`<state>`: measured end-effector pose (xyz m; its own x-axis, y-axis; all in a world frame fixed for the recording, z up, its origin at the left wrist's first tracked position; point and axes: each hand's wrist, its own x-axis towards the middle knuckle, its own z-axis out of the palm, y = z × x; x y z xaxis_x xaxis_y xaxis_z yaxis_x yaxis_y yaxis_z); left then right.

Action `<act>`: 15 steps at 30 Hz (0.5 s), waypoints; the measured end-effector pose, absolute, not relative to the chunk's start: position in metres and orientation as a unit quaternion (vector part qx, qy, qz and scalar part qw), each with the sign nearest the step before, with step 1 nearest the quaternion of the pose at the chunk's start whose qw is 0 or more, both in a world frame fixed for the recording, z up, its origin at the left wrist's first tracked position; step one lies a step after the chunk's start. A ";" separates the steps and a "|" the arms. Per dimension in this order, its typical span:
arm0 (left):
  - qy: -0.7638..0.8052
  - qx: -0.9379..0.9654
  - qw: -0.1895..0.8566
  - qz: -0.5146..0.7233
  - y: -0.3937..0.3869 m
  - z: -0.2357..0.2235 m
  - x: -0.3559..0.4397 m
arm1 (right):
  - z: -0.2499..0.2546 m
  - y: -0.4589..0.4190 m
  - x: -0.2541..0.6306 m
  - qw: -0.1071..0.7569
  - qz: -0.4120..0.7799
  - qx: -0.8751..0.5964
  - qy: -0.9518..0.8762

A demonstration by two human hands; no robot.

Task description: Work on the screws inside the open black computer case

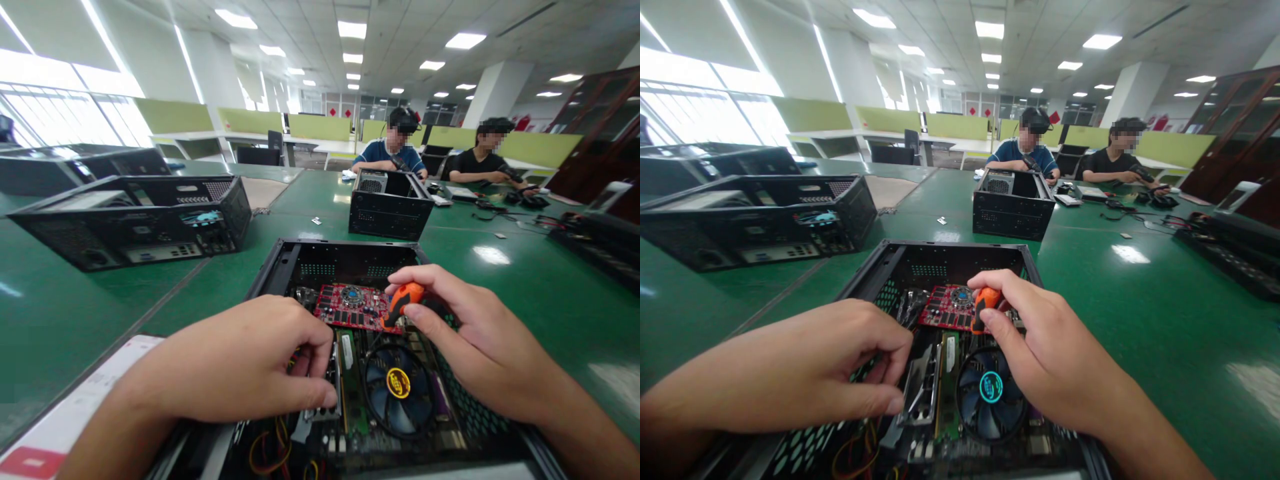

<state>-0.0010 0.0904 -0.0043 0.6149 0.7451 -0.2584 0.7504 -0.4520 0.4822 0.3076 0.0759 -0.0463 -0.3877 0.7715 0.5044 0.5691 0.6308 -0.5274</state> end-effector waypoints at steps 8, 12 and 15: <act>0.448 0.847 0.286 -0.023 0.092 -0.004 0.000 | -0.050 0.078 0.308 0.372 0.134 -0.398 -0.828; 0.450 0.847 0.281 -0.022 0.092 -0.004 0.001 | -0.049 0.078 0.306 0.375 0.132 -0.392 -0.830; 0.452 0.844 0.286 -0.023 0.092 -0.005 0.000 | -0.047 0.078 0.306 0.374 0.134 -0.391 -0.830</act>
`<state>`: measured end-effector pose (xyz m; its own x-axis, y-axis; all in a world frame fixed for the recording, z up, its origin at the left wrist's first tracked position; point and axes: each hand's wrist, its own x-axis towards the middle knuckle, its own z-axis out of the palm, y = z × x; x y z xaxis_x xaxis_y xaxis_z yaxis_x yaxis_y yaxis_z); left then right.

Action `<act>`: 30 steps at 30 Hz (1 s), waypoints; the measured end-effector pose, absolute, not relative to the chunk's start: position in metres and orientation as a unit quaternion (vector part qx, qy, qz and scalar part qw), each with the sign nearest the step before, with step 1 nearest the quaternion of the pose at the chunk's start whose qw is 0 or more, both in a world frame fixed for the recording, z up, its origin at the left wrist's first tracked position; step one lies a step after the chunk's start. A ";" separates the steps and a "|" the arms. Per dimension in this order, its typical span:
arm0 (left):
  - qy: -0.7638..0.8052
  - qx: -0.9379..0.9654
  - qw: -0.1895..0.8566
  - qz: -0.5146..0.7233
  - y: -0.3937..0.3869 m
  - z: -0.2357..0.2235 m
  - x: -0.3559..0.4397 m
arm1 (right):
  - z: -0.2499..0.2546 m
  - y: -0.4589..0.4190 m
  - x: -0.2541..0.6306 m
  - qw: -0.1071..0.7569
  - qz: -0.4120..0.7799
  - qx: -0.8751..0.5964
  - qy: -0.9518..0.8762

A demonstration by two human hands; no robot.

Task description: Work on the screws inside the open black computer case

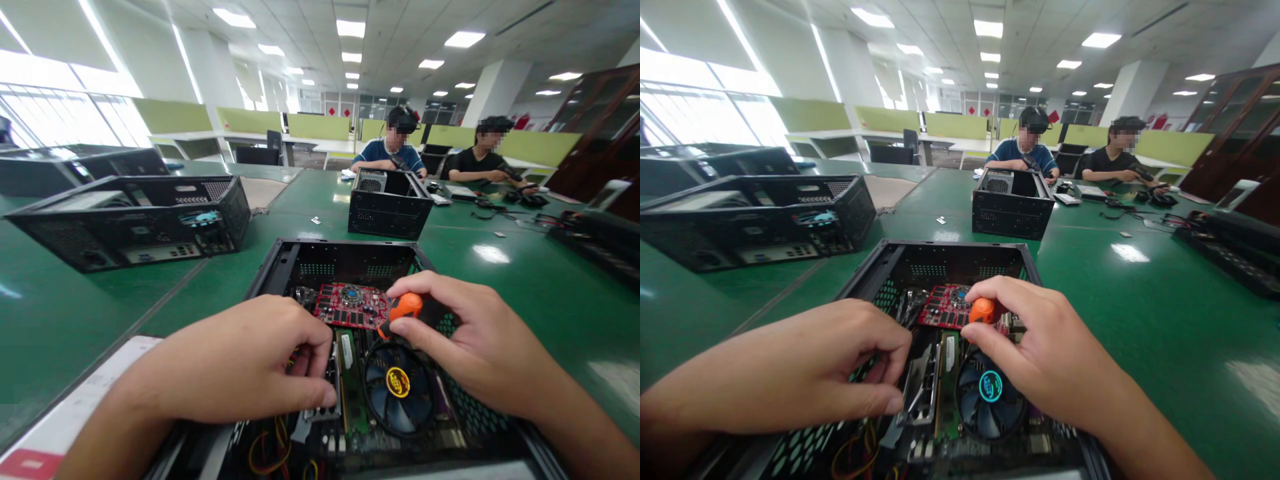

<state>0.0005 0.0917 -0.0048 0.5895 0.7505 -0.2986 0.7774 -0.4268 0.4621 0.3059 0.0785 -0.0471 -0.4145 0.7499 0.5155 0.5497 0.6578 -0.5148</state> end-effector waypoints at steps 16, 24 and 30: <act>0.458 0.842 0.283 -0.026 0.093 -0.005 0.001 | -0.044 0.069 0.317 0.422 0.189 -0.342 -0.818; 0.450 0.845 0.289 -0.016 0.092 -0.006 -0.001 | -0.034 0.060 0.316 0.353 0.270 -0.266 -0.855; 0.441 0.848 0.294 -0.011 0.093 -0.007 -0.001 | -0.037 0.061 0.314 0.350 0.269 -0.252 -0.861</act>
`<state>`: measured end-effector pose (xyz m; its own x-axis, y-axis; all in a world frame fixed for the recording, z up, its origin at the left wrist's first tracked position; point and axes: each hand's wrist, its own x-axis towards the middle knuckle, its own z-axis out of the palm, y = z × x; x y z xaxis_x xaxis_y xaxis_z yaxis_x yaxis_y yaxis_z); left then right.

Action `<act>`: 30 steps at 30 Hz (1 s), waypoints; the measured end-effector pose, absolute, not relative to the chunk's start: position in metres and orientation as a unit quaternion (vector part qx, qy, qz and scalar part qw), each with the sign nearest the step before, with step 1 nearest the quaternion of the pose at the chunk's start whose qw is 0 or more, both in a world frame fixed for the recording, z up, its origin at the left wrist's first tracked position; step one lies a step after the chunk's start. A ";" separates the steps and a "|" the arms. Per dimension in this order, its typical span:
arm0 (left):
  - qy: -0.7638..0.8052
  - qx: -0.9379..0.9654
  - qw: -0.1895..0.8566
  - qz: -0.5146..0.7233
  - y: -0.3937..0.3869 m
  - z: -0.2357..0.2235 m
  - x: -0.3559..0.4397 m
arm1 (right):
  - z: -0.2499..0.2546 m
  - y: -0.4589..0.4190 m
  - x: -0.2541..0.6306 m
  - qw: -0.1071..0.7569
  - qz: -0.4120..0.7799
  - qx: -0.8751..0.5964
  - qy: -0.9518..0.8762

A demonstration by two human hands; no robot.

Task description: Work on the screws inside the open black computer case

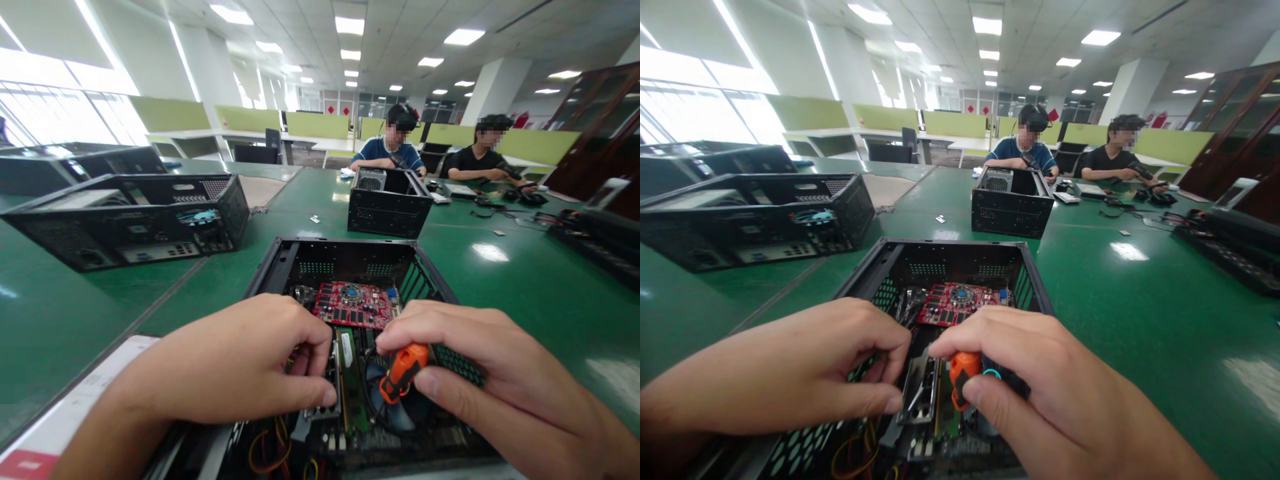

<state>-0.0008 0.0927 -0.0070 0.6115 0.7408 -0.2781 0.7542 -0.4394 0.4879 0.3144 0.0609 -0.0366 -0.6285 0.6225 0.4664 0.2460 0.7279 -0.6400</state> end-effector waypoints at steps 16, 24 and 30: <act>0.440 0.847 0.297 -0.006 0.093 -0.007 -0.001 | -0.035 0.062 0.313 0.339 0.249 -0.228 -0.878; 0.448 0.843 0.297 -0.013 0.092 -0.005 -0.001 | -0.047 0.065 0.319 0.438 0.180 -0.380 -0.795; 0.446 0.844 0.296 -0.014 0.092 -0.006 0.000 | -0.053 0.079 0.311 0.417 0.141 -0.410 -0.799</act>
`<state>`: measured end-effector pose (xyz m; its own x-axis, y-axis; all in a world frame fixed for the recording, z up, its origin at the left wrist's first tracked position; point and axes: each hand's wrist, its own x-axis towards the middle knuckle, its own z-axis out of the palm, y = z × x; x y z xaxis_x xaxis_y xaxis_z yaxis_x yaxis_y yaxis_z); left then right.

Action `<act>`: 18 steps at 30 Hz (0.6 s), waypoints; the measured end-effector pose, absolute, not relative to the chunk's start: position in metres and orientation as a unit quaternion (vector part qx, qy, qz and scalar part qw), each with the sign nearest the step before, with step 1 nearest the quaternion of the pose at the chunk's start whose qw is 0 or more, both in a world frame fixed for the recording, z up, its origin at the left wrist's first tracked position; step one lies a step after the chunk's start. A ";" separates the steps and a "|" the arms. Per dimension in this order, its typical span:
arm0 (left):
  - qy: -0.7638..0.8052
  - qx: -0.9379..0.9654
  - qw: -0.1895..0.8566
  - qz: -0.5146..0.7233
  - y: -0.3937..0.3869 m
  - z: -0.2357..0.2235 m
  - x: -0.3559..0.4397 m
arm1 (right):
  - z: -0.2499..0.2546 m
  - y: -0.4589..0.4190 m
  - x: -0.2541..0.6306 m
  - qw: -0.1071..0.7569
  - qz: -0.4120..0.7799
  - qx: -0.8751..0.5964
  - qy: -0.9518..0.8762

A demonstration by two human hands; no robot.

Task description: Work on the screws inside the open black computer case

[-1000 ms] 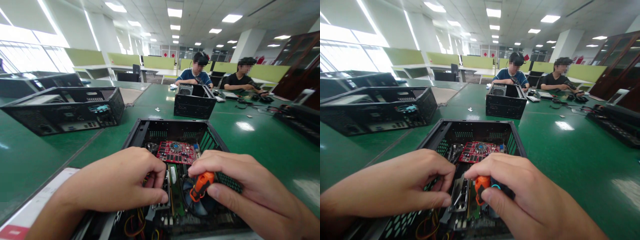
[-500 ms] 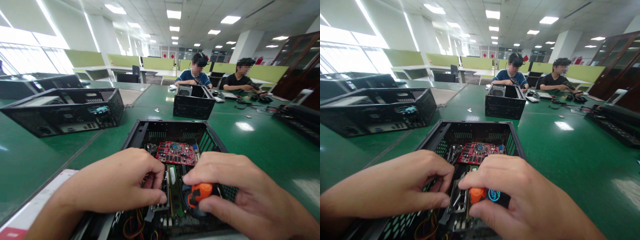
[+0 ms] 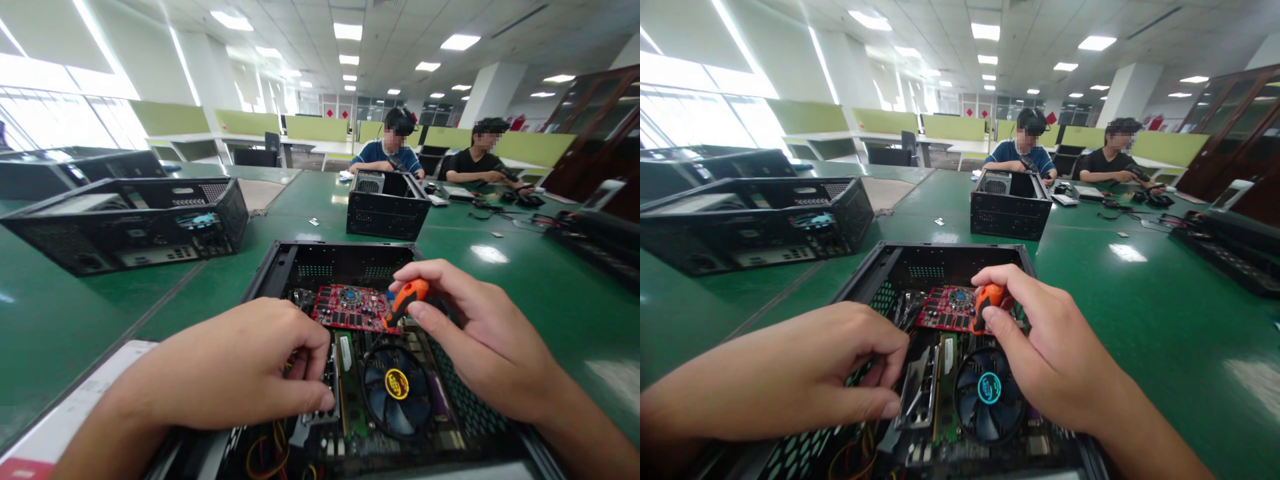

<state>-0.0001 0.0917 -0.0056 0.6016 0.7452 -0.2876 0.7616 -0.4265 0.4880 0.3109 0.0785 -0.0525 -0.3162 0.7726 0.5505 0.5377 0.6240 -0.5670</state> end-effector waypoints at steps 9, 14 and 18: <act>0.432 0.853 0.293 0.001 0.093 -0.008 -0.003 | -0.049 0.078 0.310 0.399 0.149 -0.401 -0.811; 0.430 0.855 0.291 0.004 0.093 -0.007 -0.003 | -0.049 0.079 0.309 0.396 0.145 -0.403 -0.812; 0.439 0.851 0.290 -0.001 0.092 -0.007 -0.002 | -0.049 0.079 0.308 0.387 0.135 -0.402 -0.819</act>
<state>-0.0017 0.0918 -0.0066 0.6152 0.7457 -0.2557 0.7468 -0.4473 0.4922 0.3080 0.0793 -0.0490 -0.3775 0.7622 0.5258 0.5536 0.6410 -0.5317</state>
